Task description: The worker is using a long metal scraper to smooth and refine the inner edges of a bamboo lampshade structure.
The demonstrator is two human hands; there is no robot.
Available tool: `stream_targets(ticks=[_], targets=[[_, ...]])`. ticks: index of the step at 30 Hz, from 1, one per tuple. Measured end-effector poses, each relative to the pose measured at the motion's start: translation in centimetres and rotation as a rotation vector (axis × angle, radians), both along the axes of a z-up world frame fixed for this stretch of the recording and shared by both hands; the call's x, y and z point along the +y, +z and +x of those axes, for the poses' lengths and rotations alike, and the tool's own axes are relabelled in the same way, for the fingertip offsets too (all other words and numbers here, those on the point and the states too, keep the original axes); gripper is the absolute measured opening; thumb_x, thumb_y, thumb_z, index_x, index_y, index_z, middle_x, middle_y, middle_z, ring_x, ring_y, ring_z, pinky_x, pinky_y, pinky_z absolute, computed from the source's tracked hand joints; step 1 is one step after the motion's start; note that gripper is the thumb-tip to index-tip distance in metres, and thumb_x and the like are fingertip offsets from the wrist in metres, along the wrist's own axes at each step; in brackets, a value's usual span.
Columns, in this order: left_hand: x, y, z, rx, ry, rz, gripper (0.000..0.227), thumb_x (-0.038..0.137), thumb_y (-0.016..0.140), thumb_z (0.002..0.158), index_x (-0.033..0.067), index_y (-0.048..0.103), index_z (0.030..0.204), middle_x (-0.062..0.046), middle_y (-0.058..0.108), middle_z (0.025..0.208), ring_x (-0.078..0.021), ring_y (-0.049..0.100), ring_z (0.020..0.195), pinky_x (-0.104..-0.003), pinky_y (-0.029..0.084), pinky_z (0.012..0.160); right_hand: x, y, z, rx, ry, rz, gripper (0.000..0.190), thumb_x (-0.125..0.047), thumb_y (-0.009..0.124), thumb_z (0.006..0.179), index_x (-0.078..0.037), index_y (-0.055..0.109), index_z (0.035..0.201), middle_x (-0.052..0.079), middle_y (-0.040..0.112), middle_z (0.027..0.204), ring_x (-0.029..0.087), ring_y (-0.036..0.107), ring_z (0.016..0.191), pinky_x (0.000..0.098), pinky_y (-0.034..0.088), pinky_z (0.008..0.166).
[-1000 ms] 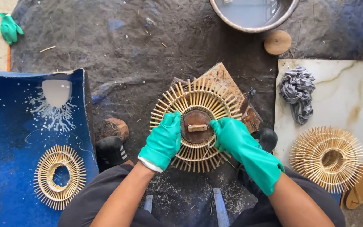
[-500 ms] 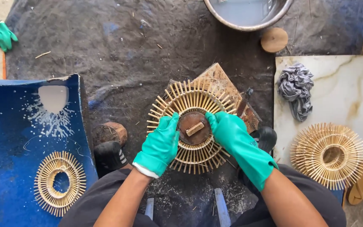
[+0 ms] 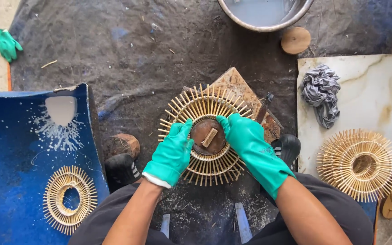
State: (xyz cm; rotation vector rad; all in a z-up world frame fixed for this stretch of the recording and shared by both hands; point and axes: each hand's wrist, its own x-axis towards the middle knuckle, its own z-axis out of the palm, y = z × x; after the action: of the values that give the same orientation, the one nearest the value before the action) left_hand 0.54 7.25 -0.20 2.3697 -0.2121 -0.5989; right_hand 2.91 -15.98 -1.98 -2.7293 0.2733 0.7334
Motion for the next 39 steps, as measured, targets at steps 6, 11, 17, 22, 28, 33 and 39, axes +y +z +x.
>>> stream_targets(ticks=[6, 11, 17, 22, 28, 33, 39], targets=[[-0.2, -0.2, -0.5, -0.075, 0.12, -0.111, 0.048, 0.011, 0.064, 0.094, 0.0081, 0.058, 0.141, -0.016, 0.062, 0.122, -0.0368, 0.069, 0.1, -0.046, 0.058, 0.08, -4.2, 7.0, 1.8, 0.242, -0.494, 0.469, 0.053, -0.055, 0.055, 0.098, -0.005, 0.071, 0.089, 0.014, 0.073, 0.072, 0.024, 0.068, 0.06, 0.041, 0.056, 0.056], [-3.3, 2.1, -1.5, -0.374, -0.026, 0.065, 0.063, 0.032, 0.077, 0.086, 0.0007, 0.056, 0.138, -0.021, 0.059, 0.13, -0.0403, 0.06, 0.114, -0.048, 0.052, 0.095, -10.2, 0.2, -0.2, 0.278, -0.705, 0.361, 0.05, -0.043, 0.058, 0.103, 0.005, 0.069, 0.099, 0.018, 0.072, 0.075, 0.029, 0.07, 0.062, 0.0434, 0.058, 0.06], [-4.1, 0.2, -1.4, -0.507, -0.223, 0.254, 0.086, 0.043, 0.081, 0.069, -0.0031, 0.054, 0.136, -0.023, 0.053, 0.142, -0.0414, 0.05, 0.125, -0.051, 0.045, 0.102, -10.2, -20.6, -9.7, 0.169, -1.407, 1.022, 0.043, -0.033, 0.042, 0.102, -0.001, 0.068, 0.112, 0.021, 0.075, 0.107, 0.032, 0.074, 0.087, 0.0438, 0.062, 0.077], [-5.6, 1.1, -2.4, -0.405, -0.182, 0.374, 0.08, 0.041, 0.078, 0.078, -0.0001, 0.051, 0.141, -0.02, 0.051, 0.144, -0.0379, 0.051, 0.126, -0.049, 0.046, 0.1, -11.4, -19.5, -8.6, 0.352, -1.218, 0.996, 0.041, -0.029, 0.04, 0.099, 0.0, 0.066, 0.111, 0.02, 0.072, 0.106, 0.03, 0.07, 0.08, 0.0412, 0.058, 0.07], [-6.9, 3.0, -1.7, -0.172, -0.058, 0.355, 0.092, 0.049, 0.077, 0.082, -0.0033, 0.04, 0.148, -0.018, 0.043, 0.151, -0.0426, 0.048, 0.123, -0.055, 0.047, 0.099, -11.5, -9.3, -8.3, 0.312, -0.685, 0.626, 0.04, -0.032, 0.06, 0.095, 0.006, 0.064, 0.107, 0.027, 0.076, 0.092, 0.032, 0.074, 0.068, 0.0412, 0.06, 0.058], [-7.7, 4.6, -1.6, -0.137, -0.086, 0.428, 0.091, 0.048, 0.077, 0.082, 0.0013, 0.038, 0.15, -0.015, 0.034, 0.157, -0.0505, 0.039, 0.129, -0.061, 0.044, 0.096, -12.8, -10.8, -9.6, 0.111, -0.61, 0.712, 0.046, -0.033, 0.069, 0.094, 0.011, 0.062, 0.106, 0.024, 0.07, 0.087, 0.028, 0.069, 0.066, 0.041, 0.059, 0.054], [-7.6, 2.7, -2.1, -0.142, -0.108, 0.417, 0.093, 0.049, 0.078, 0.08, 0.0041, 0.037, 0.151, -0.014, 0.032, 0.158, -0.0504, 0.035, 0.134, -0.062, 0.042, 0.1, -11.2, -10.2, -10.2, 0.084, -0.814, 0.708, 0.041, -0.032, 0.068, 0.091, 0.0, 0.06, 0.115, 0.011, 0.071, 0.088, 0.024, 0.068, 0.064, 0.0395, 0.055, 0.052]])
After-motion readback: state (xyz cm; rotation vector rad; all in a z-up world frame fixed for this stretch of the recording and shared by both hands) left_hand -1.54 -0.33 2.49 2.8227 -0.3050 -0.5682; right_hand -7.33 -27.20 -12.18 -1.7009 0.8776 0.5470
